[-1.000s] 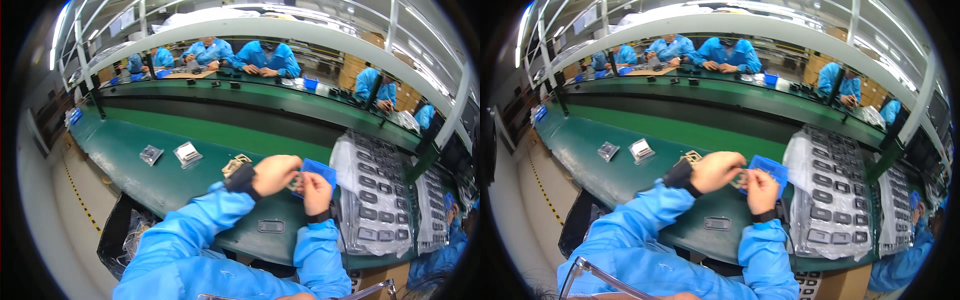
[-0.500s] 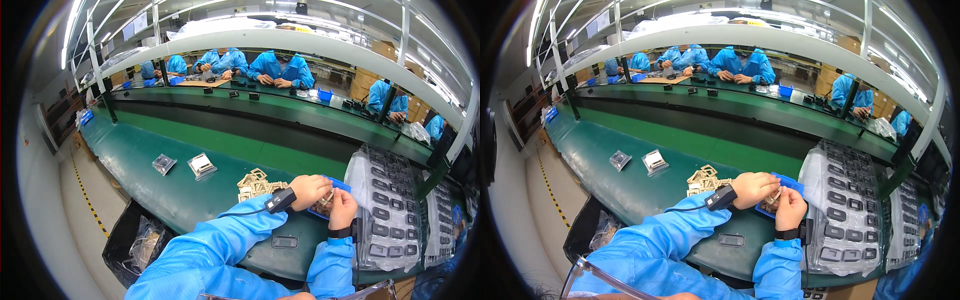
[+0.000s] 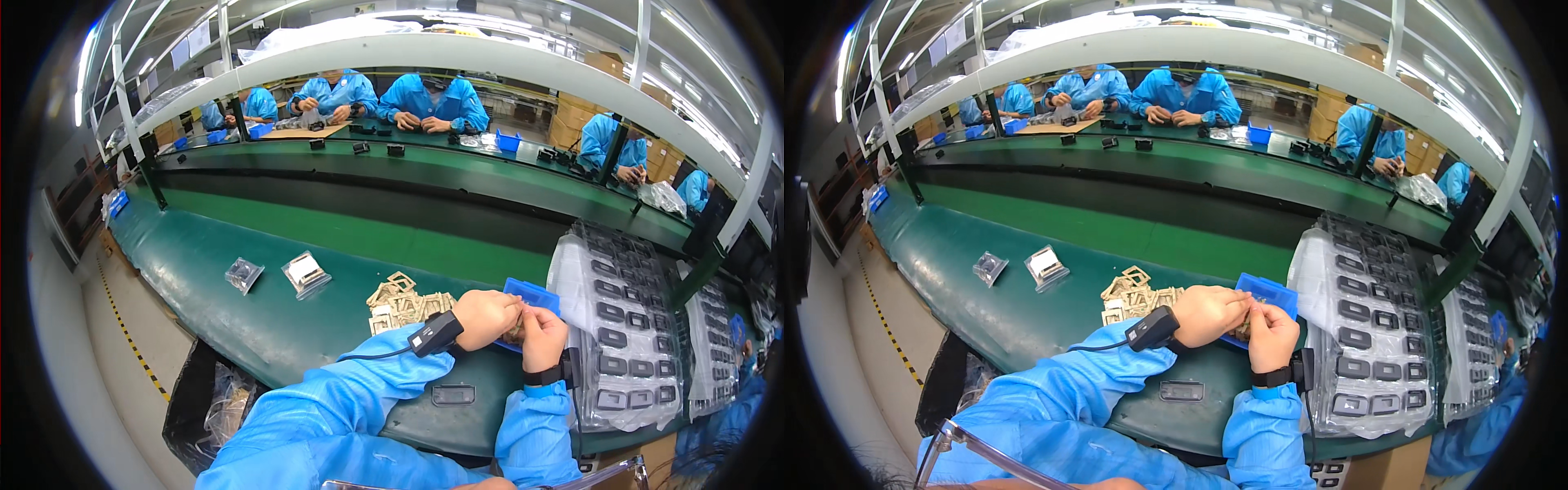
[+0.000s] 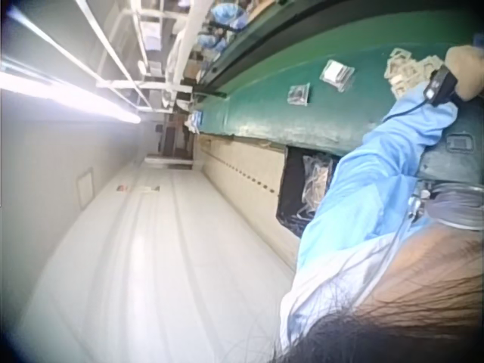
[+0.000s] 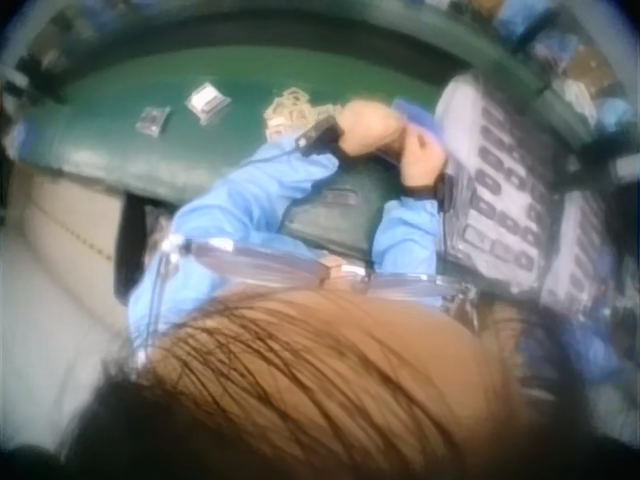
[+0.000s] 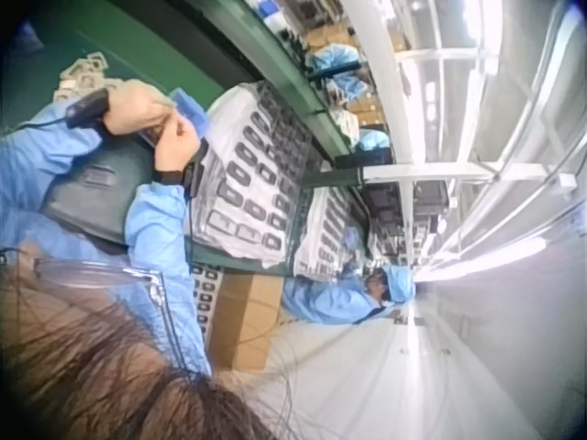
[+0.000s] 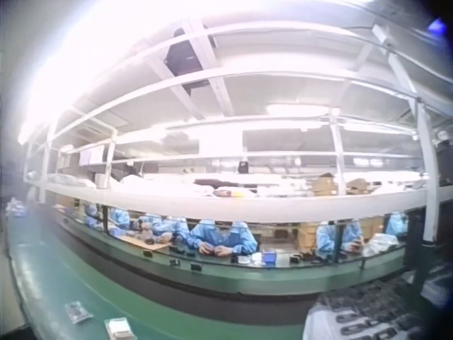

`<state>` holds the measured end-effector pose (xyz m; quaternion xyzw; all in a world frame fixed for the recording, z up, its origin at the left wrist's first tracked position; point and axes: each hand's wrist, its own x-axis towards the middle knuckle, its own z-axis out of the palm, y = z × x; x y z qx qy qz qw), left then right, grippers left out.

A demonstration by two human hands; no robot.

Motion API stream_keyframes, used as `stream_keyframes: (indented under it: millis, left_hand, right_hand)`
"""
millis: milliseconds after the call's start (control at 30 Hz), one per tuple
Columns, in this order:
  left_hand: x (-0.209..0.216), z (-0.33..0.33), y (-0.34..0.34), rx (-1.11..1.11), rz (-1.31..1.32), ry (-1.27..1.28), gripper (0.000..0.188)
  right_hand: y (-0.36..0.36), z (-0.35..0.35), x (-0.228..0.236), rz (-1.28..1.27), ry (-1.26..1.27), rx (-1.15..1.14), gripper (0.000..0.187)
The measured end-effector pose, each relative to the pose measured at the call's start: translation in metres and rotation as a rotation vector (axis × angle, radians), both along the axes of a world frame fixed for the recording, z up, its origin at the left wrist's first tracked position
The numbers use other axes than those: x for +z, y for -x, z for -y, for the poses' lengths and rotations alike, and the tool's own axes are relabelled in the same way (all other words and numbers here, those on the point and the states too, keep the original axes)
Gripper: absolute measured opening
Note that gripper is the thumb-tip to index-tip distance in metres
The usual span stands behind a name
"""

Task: The recorder is assembling small plastic casings or frames by inserting components into a larger housing at a factory conveyor belt.

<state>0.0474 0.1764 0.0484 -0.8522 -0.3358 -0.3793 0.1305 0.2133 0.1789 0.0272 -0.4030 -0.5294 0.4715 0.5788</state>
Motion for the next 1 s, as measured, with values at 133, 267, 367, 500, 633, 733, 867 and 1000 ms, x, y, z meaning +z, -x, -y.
stream_keyframes:
  millis: [133, 267, 367, 500, 633, 733, 867, 1000]
  left_hand:
    - [0.000, 0.000, -0.005, 0.021, -0.092, -0.029, 0.020]
    - [0.005, -0.004, 0.001, 0.022, -0.006, -0.048, 0.016]
    - [0.009, -0.003, -0.006, 0.027, 0.407, 0.200, 0.013]
    - [-0.002, -0.012, 0.000, 0.074, 0.754, 0.637, 0.012]
    - [0.003, 0.002, -0.009, 0.190, 0.392, 0.620, 0.015]
    - [0.004, 0.001, -0.012, 0.124, 0.318, 0.501, 0.018]
    - [0.019, 0.008, -0.012, 0.076, 0.308, 0.375, 0.021]
    - [0.017, 0.005, -0.005, -0.061, 0.077, 0.184, 0.021]
  right_hand:
    - [-0.001, 0.000, 0.002, -0.030, 0.036, -0.003, 0.012]
    - [0.001, -0.004, 0.001, 0.100, -0.097, -0.004, 0.012]
    - [-0.006, -0.004, 0.011, 0.092, -0.035, -0.038, 0.013]
    - [-0.018, -0.018, -0.002, 0.057, -0.030, -0.185, 0.011]
    - [-0.014, -0.013, 0.004, -0.013, -0.037, -0.201, 0.011]
    - [-0.017, -0.012, 0.007, 0.044, -0.017, -0.232, 0.012]
    - [-0.019, -0.015, 0.009, 0.058, 0.011, -0.238, 0.012]
    - [-0.015, -0.013, 0.016, -0.003, 0.041, -0.209, 0.012]
